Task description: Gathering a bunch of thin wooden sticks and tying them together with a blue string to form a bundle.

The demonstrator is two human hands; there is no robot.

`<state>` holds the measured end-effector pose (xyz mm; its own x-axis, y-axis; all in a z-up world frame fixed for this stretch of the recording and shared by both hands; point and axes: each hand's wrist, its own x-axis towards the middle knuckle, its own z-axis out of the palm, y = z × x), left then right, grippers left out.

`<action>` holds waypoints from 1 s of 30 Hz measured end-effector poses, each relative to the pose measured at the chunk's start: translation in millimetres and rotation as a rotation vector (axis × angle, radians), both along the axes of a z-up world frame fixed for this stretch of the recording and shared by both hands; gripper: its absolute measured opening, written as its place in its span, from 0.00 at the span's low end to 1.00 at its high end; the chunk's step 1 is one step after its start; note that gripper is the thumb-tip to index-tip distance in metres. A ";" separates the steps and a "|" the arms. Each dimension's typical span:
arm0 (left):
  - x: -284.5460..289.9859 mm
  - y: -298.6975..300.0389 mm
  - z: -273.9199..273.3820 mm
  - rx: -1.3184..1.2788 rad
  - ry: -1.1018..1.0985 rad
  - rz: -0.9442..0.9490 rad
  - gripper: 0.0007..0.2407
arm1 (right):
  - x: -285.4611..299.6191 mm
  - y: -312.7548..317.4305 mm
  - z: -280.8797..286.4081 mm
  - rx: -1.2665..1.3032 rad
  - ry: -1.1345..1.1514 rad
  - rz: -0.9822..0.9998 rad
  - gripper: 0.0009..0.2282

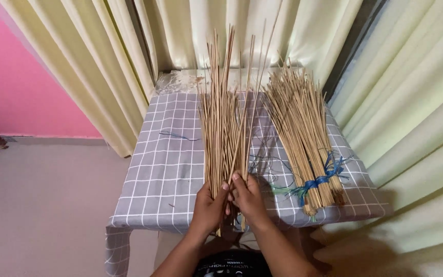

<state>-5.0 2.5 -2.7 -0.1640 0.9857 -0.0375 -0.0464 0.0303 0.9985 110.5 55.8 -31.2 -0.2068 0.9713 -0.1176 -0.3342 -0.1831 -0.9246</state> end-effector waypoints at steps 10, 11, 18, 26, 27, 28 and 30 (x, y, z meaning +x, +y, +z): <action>-0.3 -0.2 -4.9 -0.015 -0.208 0.097 0.06 | 19.0 10.4 -12.2 0.110 0.271 0.083 0.13; -1.2 0.2 -7.0 0.014 -0.221 0.104 0.06 | 18.8 10.4 -9.7 0.088 0.267 0.109 0.17; 1.1 0.9 -12.2 0.186 -0.283 0.138 0.05 | 32.9 20.0 -28.9 0.086 0.429 0.295 0.24; -0.2 1.7 -18.8 0.233 -0.212 0.122 0.05 | 33.6 18.1 -31.1 0.044 0.482 0.352 0.23; 0.2 2.1 -18.9 0.235 -0.212 0.122 0.05 | 33.8 20.1 -33.8 0.046 0.482 0.353 0.23; 0.5 2.3 -19.0 0.224 -0.210 0.114 0.06 | 33.8 21.9 -36.4 0.043 0.464 0.340 0.22; 0.4 2.4 -21.1 0.217 -0.209 0.109 0.06 | 32.1 24.9 -42.7 0.041 0.446 0.331 0.21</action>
